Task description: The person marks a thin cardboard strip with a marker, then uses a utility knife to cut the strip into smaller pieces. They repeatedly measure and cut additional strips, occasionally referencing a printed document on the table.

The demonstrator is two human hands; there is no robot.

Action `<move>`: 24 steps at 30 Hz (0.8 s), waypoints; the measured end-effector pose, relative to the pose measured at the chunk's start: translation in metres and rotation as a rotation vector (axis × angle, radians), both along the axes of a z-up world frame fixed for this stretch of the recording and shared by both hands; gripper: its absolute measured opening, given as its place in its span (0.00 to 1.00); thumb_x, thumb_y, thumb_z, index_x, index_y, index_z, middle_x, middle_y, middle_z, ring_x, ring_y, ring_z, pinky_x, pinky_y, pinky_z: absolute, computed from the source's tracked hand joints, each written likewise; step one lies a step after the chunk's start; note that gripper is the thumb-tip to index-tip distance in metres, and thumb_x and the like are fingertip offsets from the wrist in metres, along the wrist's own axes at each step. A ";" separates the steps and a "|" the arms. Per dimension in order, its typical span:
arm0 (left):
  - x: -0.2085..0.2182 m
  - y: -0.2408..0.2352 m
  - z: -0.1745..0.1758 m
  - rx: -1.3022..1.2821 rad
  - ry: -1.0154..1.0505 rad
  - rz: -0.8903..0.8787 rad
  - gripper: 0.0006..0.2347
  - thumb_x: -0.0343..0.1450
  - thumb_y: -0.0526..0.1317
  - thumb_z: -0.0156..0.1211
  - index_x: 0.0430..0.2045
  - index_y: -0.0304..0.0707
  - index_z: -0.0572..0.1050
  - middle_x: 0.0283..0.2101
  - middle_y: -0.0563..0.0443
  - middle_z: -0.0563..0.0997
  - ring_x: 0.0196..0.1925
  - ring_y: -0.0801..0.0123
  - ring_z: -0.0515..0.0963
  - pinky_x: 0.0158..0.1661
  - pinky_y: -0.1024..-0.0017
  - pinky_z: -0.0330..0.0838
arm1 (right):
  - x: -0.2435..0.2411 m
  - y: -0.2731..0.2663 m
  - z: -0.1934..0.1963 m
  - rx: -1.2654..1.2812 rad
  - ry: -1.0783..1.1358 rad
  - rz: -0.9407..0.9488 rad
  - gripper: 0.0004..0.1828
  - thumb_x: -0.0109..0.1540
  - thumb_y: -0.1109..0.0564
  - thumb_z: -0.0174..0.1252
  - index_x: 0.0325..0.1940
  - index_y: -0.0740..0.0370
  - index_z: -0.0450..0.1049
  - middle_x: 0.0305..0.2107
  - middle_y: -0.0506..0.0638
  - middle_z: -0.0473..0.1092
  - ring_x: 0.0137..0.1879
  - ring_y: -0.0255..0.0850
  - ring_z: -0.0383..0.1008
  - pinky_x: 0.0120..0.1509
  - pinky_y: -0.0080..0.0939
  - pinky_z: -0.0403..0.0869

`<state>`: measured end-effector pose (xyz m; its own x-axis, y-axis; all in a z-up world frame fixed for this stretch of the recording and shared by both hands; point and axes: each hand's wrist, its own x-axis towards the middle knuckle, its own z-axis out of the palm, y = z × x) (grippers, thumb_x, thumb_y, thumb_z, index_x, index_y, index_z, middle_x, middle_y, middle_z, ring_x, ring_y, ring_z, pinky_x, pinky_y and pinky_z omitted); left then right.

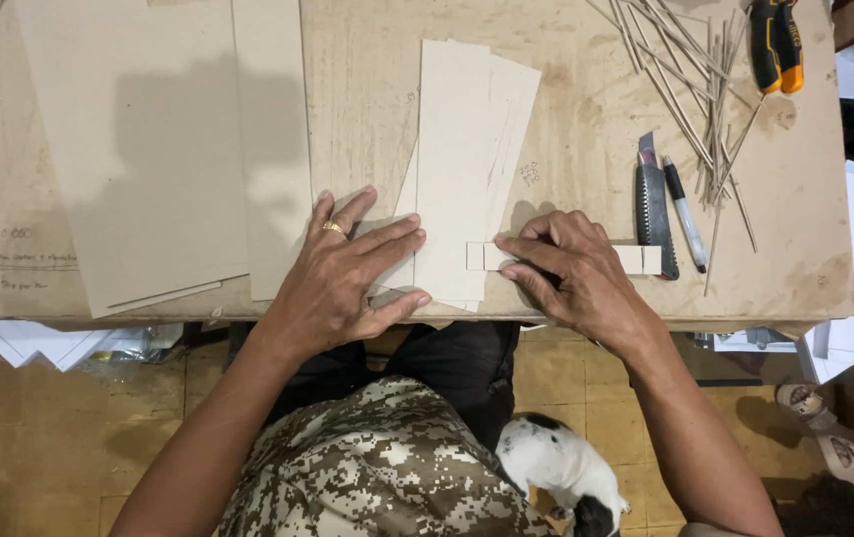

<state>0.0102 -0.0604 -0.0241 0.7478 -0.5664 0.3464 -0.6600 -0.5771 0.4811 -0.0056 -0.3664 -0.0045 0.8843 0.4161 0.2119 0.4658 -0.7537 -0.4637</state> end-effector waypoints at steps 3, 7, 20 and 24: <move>-0.001 -0.001 0.004 0.006 0.008 0.000 0.22 0.66 0.52 0.68 0.52 0.43 0.80 0.57 0.47 0.81 0.67 0.33 0.67 0.66 0.36 0.44 | 0.000 0.003 0.004 0.008 0.014 0.001 0.13 0.64 0.48 0.65 0.51 0.50 0.84 0.38 0.47 0.72 0.47 0.46 0.71 0.52 0.47 0.68; -0.001 -0.001 0.006 0.009 0.018 0.004 0.22 0.66 0.51 0.68 0.52 0.43 0.80 0.57 0.47 0.82 0.67 0.33 0.67 0.66 0.35 0.43 | 0.001 0.002 0.003 0.016 0.017 0.004 0.13 0.64 0.48 0.65 0.50 0.51 0.84 0.38 0.47 0.72 0.47 0.47 0.71 0.52 0.47 0.68; -0.005 0.017 0.034 0.009 0.093 0.147 0.23 0.65 0.49 0.71 0.50 0.35 0.77 0.56 0.35 0.76 0.61 0.36 0.70 0.60 0.43 0.62 | 0.001 0.000 0.008 -0.029 0.009 0.055 0.15 0.65 0.49 0.64 0.54 0.53 0.81 0.39 0.48 0.70 0.48 0.46 0.69 0.52 0.47 0.67; 0.001 0.067 0.071 0.333 0.316 0.825 0.44 0.70 0.70 0.55 0.68 0.25 0.63 0.53 0.28 0.75 0.59 0.34 0.70 0.60 0.35 0.55 | 0.003 0.003 0.016 -0.032 -0.065 0.153 0.17 0.66 0.51 0.61 0.56 0.60 0.79 0.37 0.52 0.69 0.45 0.49 0.70 0.50 0.48 0.66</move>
<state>0.0114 0.0068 0.0474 0.9884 0.1500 -0.0255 0.1509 -0.9439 0.2939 -0.0027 -0.3636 0.0115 0.7949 0.5524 0.2511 0.6045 -0.6853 -0.4061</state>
